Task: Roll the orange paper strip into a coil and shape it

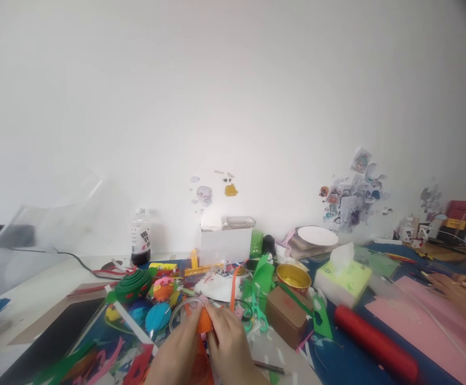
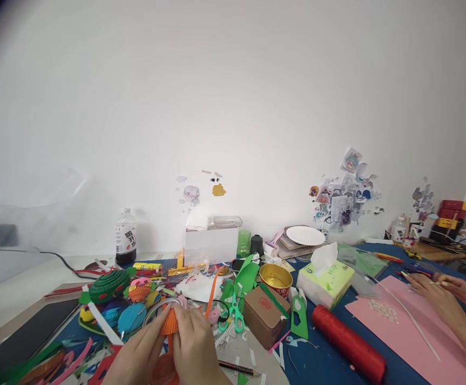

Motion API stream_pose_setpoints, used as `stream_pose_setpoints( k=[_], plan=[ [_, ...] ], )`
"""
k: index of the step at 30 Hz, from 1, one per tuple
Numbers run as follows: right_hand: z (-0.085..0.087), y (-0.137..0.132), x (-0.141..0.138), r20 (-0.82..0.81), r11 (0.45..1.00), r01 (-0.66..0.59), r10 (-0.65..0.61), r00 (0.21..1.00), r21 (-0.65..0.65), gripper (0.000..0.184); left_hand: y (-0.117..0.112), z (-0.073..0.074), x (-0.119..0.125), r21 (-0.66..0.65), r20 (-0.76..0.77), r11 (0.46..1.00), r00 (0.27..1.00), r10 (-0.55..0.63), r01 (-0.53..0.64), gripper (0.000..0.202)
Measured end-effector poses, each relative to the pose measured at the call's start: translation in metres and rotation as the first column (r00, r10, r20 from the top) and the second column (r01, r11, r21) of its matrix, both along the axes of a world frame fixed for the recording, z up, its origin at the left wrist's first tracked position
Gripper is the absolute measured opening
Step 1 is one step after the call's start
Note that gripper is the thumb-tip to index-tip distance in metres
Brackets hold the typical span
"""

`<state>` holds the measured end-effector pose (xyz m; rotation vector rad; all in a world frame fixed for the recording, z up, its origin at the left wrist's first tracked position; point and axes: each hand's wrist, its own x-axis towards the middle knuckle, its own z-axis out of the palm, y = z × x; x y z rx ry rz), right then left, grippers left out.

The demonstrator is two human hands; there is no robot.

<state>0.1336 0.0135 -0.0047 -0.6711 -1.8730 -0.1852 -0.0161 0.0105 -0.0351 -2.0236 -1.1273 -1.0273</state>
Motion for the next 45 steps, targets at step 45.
stream_pose_setpoints(
  k=[45],
  plan=[
    [0.027, 0.001, 0.019, -0.312, 0.518, -0.475, 0.372, 0.874, -0.711, 0.015, -0.03, 0.065, 0.007, -0.589, 0.712, 0.567, 0.702, 0.027, 0.576, 0.028]
  ],
)
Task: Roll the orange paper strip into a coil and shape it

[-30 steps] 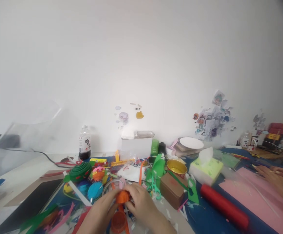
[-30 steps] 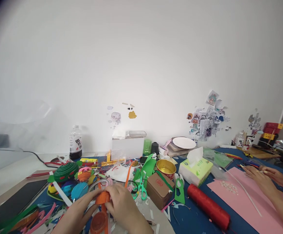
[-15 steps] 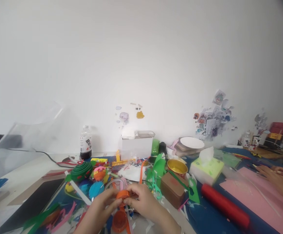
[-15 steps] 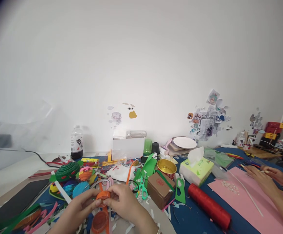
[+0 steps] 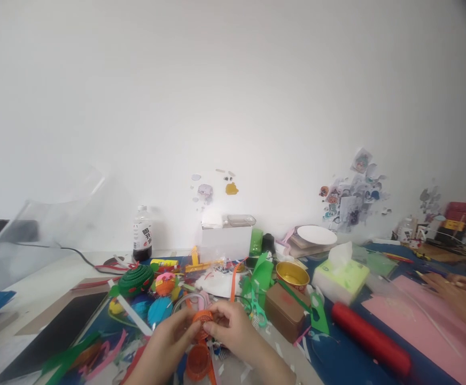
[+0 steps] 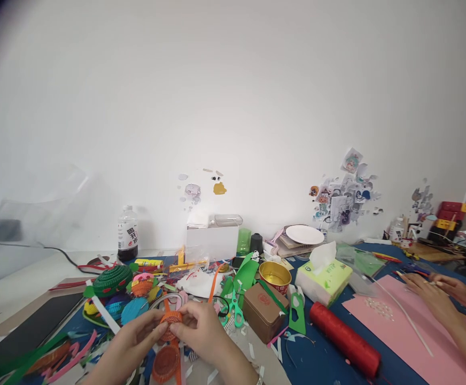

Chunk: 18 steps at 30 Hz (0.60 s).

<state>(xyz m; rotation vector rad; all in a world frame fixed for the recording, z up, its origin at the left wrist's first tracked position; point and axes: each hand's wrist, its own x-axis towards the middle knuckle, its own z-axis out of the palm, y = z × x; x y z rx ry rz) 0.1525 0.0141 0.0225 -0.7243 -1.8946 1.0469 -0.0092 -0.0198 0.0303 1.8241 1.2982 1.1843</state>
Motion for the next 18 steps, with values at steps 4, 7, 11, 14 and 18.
stream_pose_setpoints(
  k=[4, 7, 11, 14, 18],
  plan=[
    [-0.0022, -0.0004, -0.0023, 0.015, 0.999, 0.022, -0.022, 1.0, 0.026, 0.014, 0.0004, -0.0025, 0.0008, 0.029, -0.006, 0.999, 1.0, 0.02, -0.02, 0.028],
    [-0.0045, 0.0008, -0.0038, 0.019, 0.997, 0.05, -0.051, 0.999, 0.051, 0.012, 0.0012, -0.0046, 0.0008, 0.016, -0.006, 1.0, 1.0, 0.002, -0.002, 0.03],
    [-0.0031, 0.0012, -0.0034, -0.049, 1.0, -0.026, 0.026, 0.998, -0.002, 0.023, 0.002, -0.0024, 0.0002, -0.037, 0.046, 0.999, 0.999, 0.024, -0.022, 0.031],
    [-0.0017, 0.0007, -0.0021, -0.056, 0.999, -0.05, 0.051, 0.997, 0.012, 0.023, 0.0027, -0.0009, -0.0006, -0.07, 0.089, 0.998, 0.996, 0.003, 0.003, 0.033],
    [-0.0036, 0.0018, -0.0015, -0.035, 0.999, -0.032, 0.032, 0.999, -0.006, 0.018, 0.0063, -0.0058, -0.0019, -0.068, 0.127, 0.995, 0.99, -0.058, 0.067, 0.033]
  ],
)
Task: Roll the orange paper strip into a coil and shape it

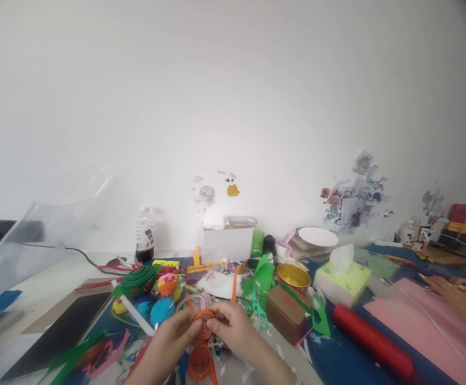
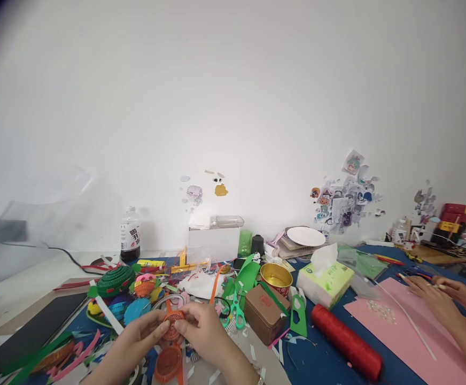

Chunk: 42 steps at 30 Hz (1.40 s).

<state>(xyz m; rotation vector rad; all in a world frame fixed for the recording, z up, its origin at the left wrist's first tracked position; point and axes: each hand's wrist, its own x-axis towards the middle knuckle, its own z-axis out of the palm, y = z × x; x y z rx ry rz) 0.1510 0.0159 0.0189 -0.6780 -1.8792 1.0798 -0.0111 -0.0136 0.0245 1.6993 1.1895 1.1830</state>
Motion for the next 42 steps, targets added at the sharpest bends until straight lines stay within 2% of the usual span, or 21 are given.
stream_pose_setpoints(
  k=[4, 7, 13, 16, 21, 25, 30, 36, 39, 42],
  plan=[
    [-0.002, 0.002, -0.001, 0.027, 1.0, 0.025, -0.025, 0.999, 0.018, 0.018, 0.004, -0.006, 0.0, 0.004, 0.039, 1.0, 0.999, 0.018, -0.018, 0.031],
    [-0.001, 0.0, -0.002, 0.065, 0.995, 0.066, -0.071, 0.995, 0.076, 0.018, 0.002, -0.005, 0.002, 0.028, 0.039, 0.999, 0.999, 0.019, -0.02, 0.026],
    [-0.002, -0.004, -0.003, 0.192, 0.934, 0.159, -0.228, 0.954, 0.319, 0.016, -0.004, -0.002, 0.006, 0.133, -0.122, 0.982, 0.982, 0.147, -0.13, 0.018],
    [-0.005, -0.003, -0.004, 0.223, 0.916, 0.197, -0.286, 0.932, 0.349, 0.013, -0.003, -0.003, 0.006, 0.174, -0.161, 0.971, 0.968, 0.193, -0.165, 0.019],
    [-0.005, -0.002, -0.005, 0.239, 0.884, 0.205, -0.326, 0.915, 0.419, 0.015, -0.006, 0.002, 0.006, 0.218, -0.234, 0.965, 0.952, 0.197, -0.146, 0.019],
    [-0.008, -0.003, -0.008, 0.216, 0.839, 0.245, -0.387, 0.897, 0.486, 0.017, -0.005, -0.001, 0.004, 0.373, -0.312, 0.907, 0.894, 0.322, -0.197, 0.019],
    [-0.013, -0.003, -0.011, 0.157, 0.787, 0.265, -0.413, 0.897, 0.557, 0.023, 0.004, -0.02, 0.0, 0.562, -0.336, 0.806, 0.838, 0.43, -0.188, 0.024],
    [-0.015, -0.003, -0.012, 0.146, 0.744, 0.237, -0.409, 0.901, 0.625, 0.034, 0.013, -0.038, -0.006, 0.649, -0.363, 0.737, 0.773, 0.52, -0.191, 0.027],
    [-0.017, -0.002, -0.012, 0.137, 0.73, 0.255, -0.431, 0.892, 0.634, 0.037, 0.014, -0.039, -0.006, 0.674, -0.371, 0.718, 0.761, 0.532, -0.173, 0.027],
    [-0.019, 0.0, -0.011, 0.121, 0.714, 0.271, -0.445, 0.887, 0.645, 0.037, 0.012, -0.037, -0.005, 0.664, -0.373, 0.724, 0.757, 0.537, -0.186, 0.028]
  ],
)
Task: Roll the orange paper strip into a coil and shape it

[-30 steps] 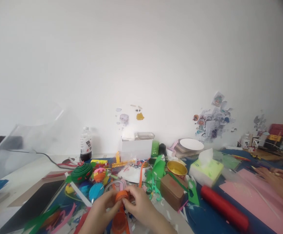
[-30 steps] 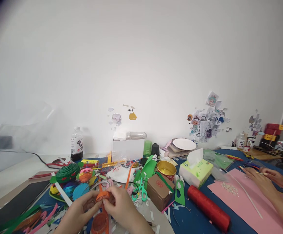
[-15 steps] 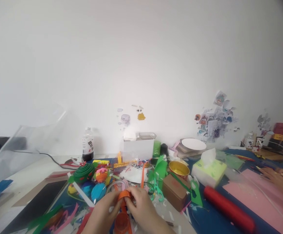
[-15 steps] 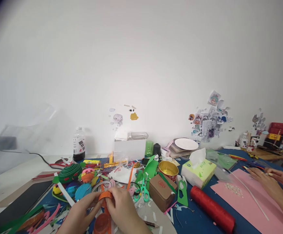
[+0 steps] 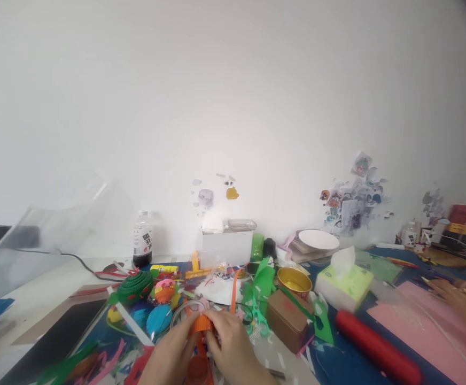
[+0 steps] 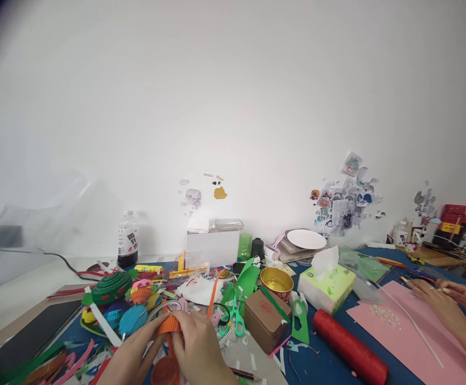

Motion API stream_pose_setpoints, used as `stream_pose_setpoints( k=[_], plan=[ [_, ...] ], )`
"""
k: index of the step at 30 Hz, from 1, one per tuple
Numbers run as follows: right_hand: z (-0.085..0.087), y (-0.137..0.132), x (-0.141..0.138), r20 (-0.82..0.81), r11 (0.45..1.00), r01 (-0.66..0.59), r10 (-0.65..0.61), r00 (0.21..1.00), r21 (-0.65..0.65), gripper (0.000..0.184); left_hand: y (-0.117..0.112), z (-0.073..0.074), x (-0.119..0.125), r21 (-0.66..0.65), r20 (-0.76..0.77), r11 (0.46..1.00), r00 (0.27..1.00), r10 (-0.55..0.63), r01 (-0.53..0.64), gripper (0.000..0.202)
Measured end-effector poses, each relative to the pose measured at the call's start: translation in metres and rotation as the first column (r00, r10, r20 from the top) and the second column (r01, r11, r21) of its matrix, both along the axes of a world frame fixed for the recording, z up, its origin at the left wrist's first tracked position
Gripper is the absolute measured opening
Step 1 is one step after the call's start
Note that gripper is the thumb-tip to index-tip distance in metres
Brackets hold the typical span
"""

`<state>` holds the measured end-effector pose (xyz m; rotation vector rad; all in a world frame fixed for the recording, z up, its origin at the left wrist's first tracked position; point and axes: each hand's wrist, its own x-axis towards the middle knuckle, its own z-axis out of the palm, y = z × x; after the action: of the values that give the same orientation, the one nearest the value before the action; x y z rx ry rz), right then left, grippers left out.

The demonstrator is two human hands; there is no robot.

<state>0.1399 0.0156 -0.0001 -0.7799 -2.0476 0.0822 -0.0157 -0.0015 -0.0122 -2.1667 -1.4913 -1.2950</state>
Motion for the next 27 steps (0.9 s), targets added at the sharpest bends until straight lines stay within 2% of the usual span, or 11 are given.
stream_pose_setpoints(
  k=[9, 18, 21, 23, 25, 27],
  plan=[
    [0.001, -0.002, -0.001, -0.008, 0.997, -0.001, 0.002, 1.0, 0.071, 0.04, -0.001, -0.001, -0.001, 0.097, -0.014, 0.995, 0.999, -0.038, 0.039, 0.029],
    [0.006, -0.002, 0.003, 0.108, 0.999, -0.041, 0.039, 0.993, 0.017, 0.041, 0.003, -0.005, -0.003, 0.027, -0.071, 1.0, 0.997, -0.009, 0.011, 0.032],
    [0.006, -0.001, 0.004, 0.076, 0.998, -0.045, 0.049, 0.996, -0.053, 0.043, 0.004, -0.005, -0.004, 0.005, -0.064, 1.0, 0.998, -0.02, 0.02, 0.033],
    [0.008, -0.002, 0.004, 0.006, 0.986, -0.082, 0.084, 0.996, -0.144, 0.042, 0.004, -0.004, -0.006, -0.005, -0.056, 1.0, 0.998, -0.026, 0.026, 0.036],
    [0.012, -0.005, 0.005, -0.109, 0.948, -0.178, 0.154, 0.982, -0.264, 0.043, 0.002, -0.001, -0.009, -0.016, -0.056, 0.999, 0.998, -0.029, 0.028, 0.038],
    [0.017, -0.008, 0.005, -0.239, 0.874, -0.297, 0.217, 0.946, -0.384, 0.044, -0.001, 0.003, -0.01, -0.022, -0.074, 0.999, 0.996, -0.044, 0.042, 0.039]
  ],
)
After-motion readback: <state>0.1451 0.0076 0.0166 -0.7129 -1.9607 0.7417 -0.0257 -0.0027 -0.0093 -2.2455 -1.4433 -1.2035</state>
